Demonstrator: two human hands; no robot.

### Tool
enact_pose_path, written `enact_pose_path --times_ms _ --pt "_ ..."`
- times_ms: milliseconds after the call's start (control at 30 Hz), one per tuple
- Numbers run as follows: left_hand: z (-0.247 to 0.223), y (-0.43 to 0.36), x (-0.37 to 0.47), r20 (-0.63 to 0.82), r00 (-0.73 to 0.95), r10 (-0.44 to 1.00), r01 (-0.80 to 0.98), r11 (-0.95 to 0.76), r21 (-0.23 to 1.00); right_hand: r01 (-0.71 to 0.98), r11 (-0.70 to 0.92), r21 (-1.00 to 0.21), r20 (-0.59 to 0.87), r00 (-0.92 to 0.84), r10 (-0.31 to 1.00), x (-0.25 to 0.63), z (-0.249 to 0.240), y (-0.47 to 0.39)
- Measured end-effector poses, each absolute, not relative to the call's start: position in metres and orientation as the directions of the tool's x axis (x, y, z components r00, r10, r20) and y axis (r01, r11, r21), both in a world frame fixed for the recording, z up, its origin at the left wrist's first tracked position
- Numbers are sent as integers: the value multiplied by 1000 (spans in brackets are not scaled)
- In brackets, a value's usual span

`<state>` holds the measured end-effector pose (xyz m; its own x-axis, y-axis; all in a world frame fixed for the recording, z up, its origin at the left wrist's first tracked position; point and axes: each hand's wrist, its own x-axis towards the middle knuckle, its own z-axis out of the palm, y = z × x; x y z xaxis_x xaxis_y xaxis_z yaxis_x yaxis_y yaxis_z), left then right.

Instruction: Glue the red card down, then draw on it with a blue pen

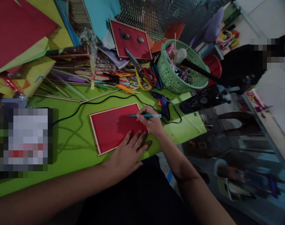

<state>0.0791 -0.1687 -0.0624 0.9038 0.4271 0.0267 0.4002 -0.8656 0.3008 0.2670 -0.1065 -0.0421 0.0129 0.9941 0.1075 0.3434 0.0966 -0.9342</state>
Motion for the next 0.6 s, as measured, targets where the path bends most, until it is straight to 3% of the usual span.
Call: enact_pose_path --times_ms 133,367,600 --pt "-61 -168 79 27 903 428 401 -864 304 370 92 -925 112 34 993 268 -42 -107" --pt "-59 -166 80 13 910 414 393 -873 289 275 63 -959 93 97 991 268 -40 -105" --pt "-60 -168 79 24 907 420 396 -871 290 317 93 -944 115 53 992 268 -41 -105"
